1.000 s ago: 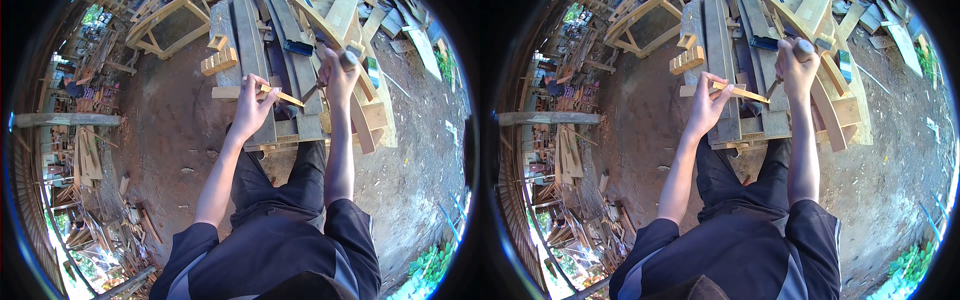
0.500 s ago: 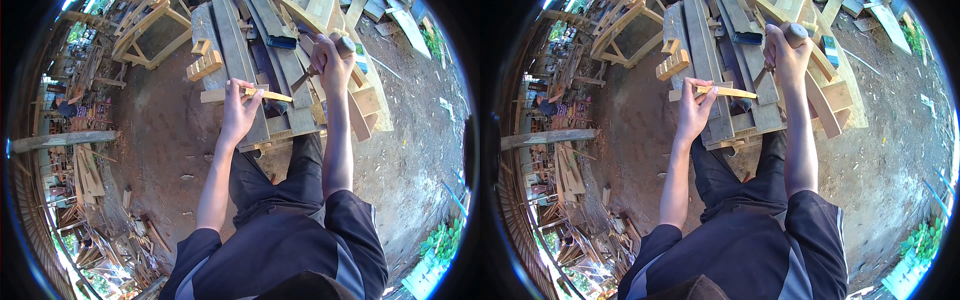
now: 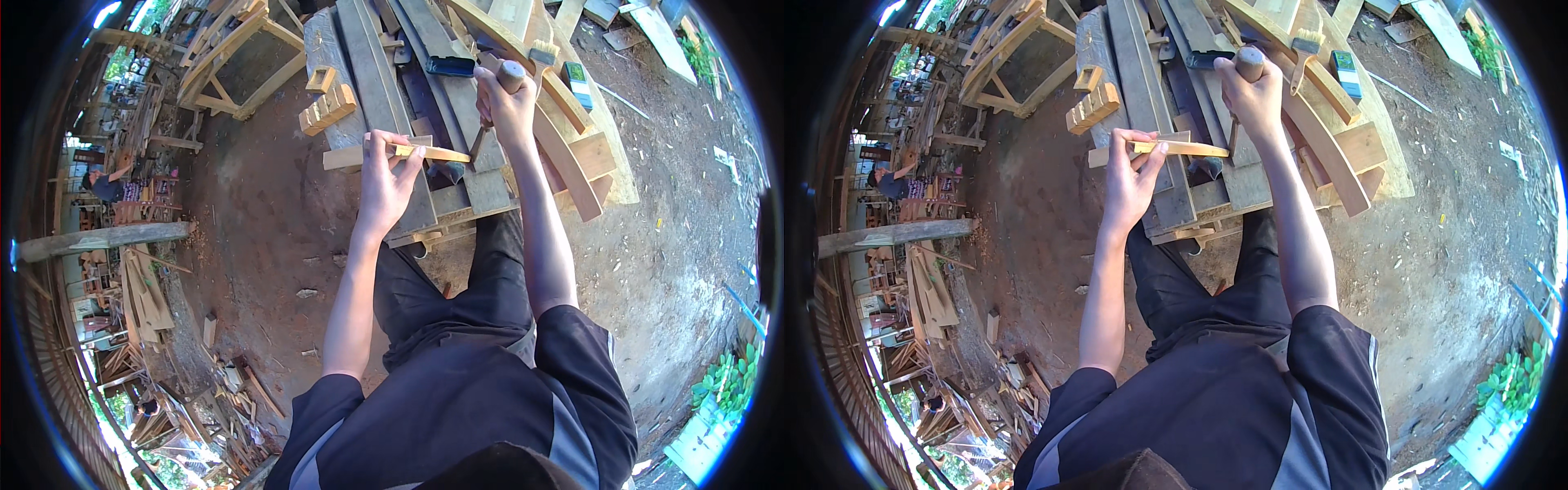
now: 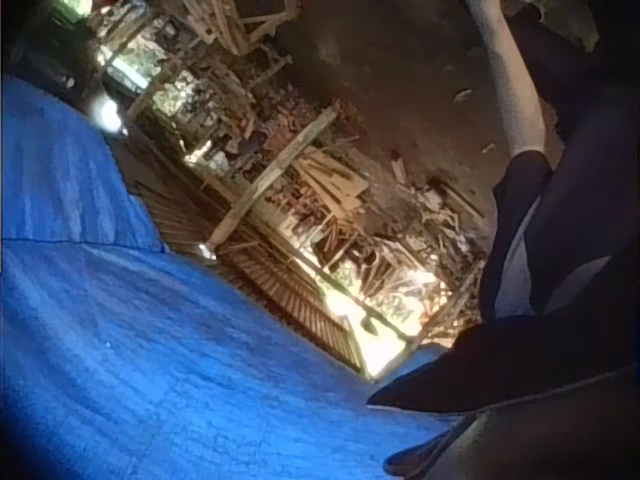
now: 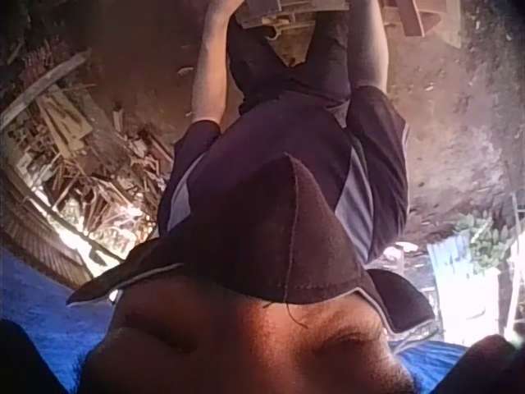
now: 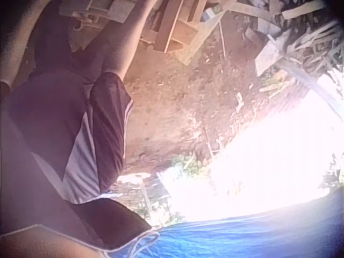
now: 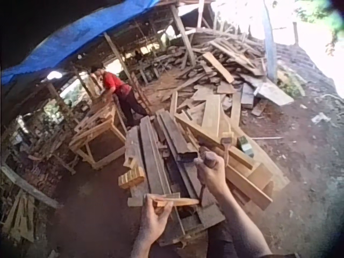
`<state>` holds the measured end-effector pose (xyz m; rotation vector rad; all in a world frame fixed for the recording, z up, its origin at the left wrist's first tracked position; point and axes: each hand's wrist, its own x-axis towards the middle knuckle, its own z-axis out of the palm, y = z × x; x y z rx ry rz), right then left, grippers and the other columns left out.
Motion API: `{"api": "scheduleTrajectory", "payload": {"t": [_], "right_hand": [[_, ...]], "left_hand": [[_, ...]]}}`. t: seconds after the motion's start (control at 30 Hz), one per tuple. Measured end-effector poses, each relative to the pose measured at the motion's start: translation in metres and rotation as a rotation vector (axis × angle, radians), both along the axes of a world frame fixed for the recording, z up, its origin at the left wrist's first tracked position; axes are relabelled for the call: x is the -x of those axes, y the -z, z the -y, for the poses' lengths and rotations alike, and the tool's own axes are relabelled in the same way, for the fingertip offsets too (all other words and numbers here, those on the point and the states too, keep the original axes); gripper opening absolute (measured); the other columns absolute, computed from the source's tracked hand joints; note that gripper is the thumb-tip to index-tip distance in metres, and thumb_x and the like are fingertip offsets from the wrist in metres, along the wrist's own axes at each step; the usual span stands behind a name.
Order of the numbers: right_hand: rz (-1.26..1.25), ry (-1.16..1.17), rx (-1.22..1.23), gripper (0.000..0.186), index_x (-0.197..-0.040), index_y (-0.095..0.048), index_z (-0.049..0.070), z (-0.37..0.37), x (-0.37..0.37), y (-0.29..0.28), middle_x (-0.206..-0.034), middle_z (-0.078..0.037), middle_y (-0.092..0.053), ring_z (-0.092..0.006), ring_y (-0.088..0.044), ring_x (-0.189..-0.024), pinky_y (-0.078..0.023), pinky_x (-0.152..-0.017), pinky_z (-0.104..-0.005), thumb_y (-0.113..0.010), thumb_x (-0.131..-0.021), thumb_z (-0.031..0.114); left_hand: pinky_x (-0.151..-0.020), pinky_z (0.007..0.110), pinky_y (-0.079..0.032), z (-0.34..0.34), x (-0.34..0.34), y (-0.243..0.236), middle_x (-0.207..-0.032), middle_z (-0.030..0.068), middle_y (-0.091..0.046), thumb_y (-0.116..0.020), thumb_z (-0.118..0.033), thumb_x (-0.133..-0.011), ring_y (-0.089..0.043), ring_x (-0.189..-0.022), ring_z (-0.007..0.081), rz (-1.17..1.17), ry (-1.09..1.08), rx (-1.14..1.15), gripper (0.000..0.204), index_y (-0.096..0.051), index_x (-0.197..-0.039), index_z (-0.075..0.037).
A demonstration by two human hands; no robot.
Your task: The person carves wood joint details into a wooden board on a workbench using a chisel and a wooden mallet.
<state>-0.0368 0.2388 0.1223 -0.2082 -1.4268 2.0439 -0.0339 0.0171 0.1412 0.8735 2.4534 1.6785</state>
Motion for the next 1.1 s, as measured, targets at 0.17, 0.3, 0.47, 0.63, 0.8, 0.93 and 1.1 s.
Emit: {"api": "scheduleTrajectory", "payload": {"t": [0.17,0.3,0.47,0.63,0.8,0.93,1.1], "right_hand": [[-0.008,-0.011,0.096,0.030,-0.072,-0.049,0.007,-0.004,-0.003,0.001,-0.057,0.002,-0.046,-0.0074,-0.042,-0.043,-0.034,-0.041,-0.0249,-0.068,-0.095,0.009],[-0.012,-0.001,0.064,0.030,-0.072,-0.048,0.007,-0.002,-0.007,-0.001,-0.057,0.002,-0.045,-0.0075,-0.042,-0.043,-0.034,-0.041,-0.0249,-0.067,-0.096,0.008],[-0.035,0.046,0.067,0.032,-0.070,-0.047,0.008,-0.009,-0.014,-0.003,-0.056,0.001,-0.046,-0.0076,-0.042,-0.043,-0.034,-0.040,-0.0247,-0.065,-0.096,0.007],[-0.165,0.111,0.041,0.031,-0.071,-0.047,0.008,-0.024,-0.030,-0.023,-0.055,0.001,-0.045,-0.0083,-0.042,-0.042,-0.033,-0.039,-0.0244,-0.067,-0.095,0.006],[-0.161,0.084,-0.038,0.029,-0.072,-0.051,0.006,-0.028,-0.030,-0.032,-0.054,0.001,-0.046,-0.0080,-0.042,-0.042,-0.032,-0.039,-0.0246,-0.067,-0.096,0.008],[-0.071,0.041,-0.045,0.028,-0.071,-0.054,0.004,-0.022,-0.017,-0.023,-0.055,0.000,-0.048,-0.0082,-0.043,-0.041,-0.032,-0.039,-0.0244,-0.067,-0.096,0.008],[-0.240,0.102,-0.046,0.027,-0.071,-0.054,0.006,-0.040,-0.023,-0.032,-0.054,0.001,-0.047,-0.0083,-0.043,-0.040,-0.032,-0.038,-0.0246,-0.069,-0.094,0.009]], "left_hand": [[-0.093,0.035,-0.059,-0.005,0.000,0.000,-0.110,0.0114,-0.055,-0.068,-0.005,-0.096,-0.061,-0.114,0.0211,-0.022,0.021,0.014,0.025,-0.046,-0.107,-0.002],[-0.080,0.038,-0.050,-0.014,-0.005,-0.001,-0.103,0.0120,-0.048,-0.072,-0.011,-0.094,-0.057,-0.087,0.0229,-0.148,-0.003,0.066,0.026,-0.049,-0.104,-0.002],[-0.080,0.038,-0.050,-0.019,-0.007,-0.007,-0.103,0.0111,-0.049,-0.073,-0.012,-0.094,-0.057,-0.087,0.0224,-0.179,0.010,0.074,0.025,-0.051,-0.101,-0.002],[-0.082,0.038,-0.053,-0.025,-0.002,-0.017,-0.105,0.0112,-0.050,-0.073,-0.013,-0.094,-0.059,-0.091,0.0227,-0.121,-0.001,-0.078,0.025,-0.053,-0.103,-0.002],[-0.081,0.039,-0.052,-0.035,-0.004,-0.010,-0.102,0.0132,-0.052,-0.074,-0.014,-0.092,-0.060,-0.088,0.0254,-0.169,0.044,0.083,0.027,-0.052,-0.103,-0.003],[-0.080,0.040,-0.052,-0.035,-0.004,-0.006,-0.103,0.0138,-0.053,-0.075,-0.013,-0.091,-0.061,-0.091,0.0274,-0.207,0.073,0.053,0.028,-0.052,-0.102,-0.003],[-0.081,0.043,-0.053,-0.036,-0.009,-0.008,-0.106,0.0155,-0.054,-0.075,-0.012,-0.090,-0.064,-0.096,0.0326,-0.228,0.060,0.028,0.027,-0.052,-0.102,-0.004]]}}
